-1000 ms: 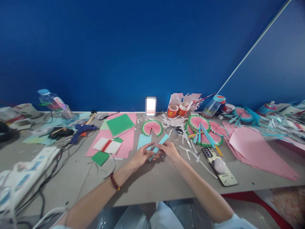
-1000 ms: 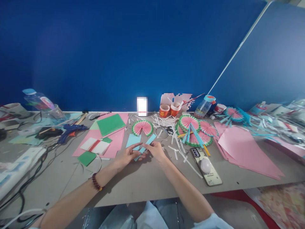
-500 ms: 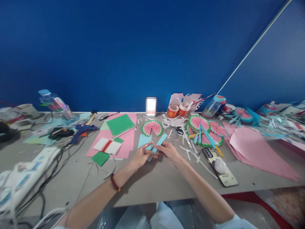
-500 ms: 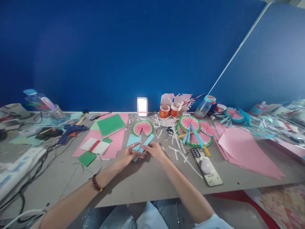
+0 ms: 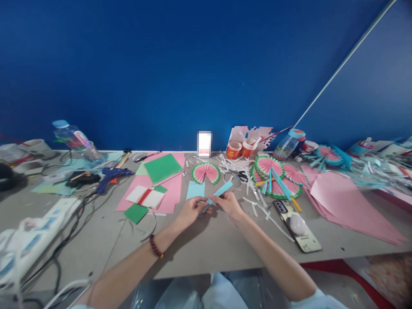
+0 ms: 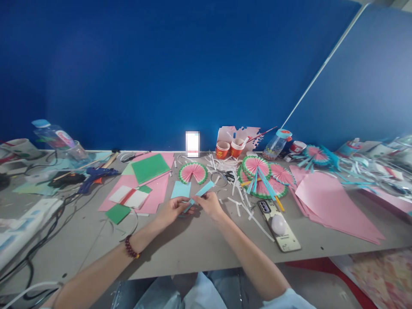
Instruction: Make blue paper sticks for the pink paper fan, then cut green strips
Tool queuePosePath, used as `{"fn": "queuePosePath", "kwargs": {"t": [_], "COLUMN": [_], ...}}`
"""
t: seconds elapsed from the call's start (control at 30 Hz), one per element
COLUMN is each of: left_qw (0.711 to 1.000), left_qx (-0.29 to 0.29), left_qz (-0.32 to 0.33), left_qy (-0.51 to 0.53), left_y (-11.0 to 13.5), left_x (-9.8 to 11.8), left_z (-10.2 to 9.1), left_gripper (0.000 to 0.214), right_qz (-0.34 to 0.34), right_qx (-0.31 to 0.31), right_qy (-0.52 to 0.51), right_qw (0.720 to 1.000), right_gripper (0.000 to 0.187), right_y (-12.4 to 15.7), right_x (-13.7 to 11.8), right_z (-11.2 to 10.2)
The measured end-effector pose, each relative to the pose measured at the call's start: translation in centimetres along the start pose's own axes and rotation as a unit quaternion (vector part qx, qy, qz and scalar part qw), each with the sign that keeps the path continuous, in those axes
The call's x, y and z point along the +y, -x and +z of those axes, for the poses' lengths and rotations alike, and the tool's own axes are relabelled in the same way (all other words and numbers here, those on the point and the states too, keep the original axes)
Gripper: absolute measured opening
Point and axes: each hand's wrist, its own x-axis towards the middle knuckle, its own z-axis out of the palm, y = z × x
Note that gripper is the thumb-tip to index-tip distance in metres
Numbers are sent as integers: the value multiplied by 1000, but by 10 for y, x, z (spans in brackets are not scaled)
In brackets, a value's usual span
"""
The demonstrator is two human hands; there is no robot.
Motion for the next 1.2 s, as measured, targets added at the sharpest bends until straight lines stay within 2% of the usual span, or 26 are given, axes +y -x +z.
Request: {"fn": "queuePosePath", "kwargs": {"t": [0.1, 0.2, 0.6, 0.73, 0.9, 1.2], "left_qw": [999, 999, 995, 996, 998, 998], "left_qx": [11, 18, 35, 32, 25, 25], "left_qz": [-7, 0, 53, 46, 41, 28], "left_qy": [-31, -45, -77, -69, -43, -48], "left_y": [0, 0, 9, 7, 3, 4], "left_x": [3, 4, 12, 10, 9, 11], "left_z": [-1, 0, 4, 3, 3, 2], "left_gripper": [41, 38, 28, 31, 35, 30], "right_qz": [-21, -29, 11, 18, -13, 4], "right_qx": [33, 26, -93, -48, 27, 32], "right_qy": [41, 45, -28, -19, -32, -19], "right_qw": [998, 998, 995, 998, 999, 999], "right_gripper": [32, 34, 32, 32, 31, 38], "right_y": [0, 1, -1, 0, -3, 0], "right_x": [-1, 0, 9, 6, 5, 0], "right_z": [-1, 0, 1, 4, 2, 1]}}
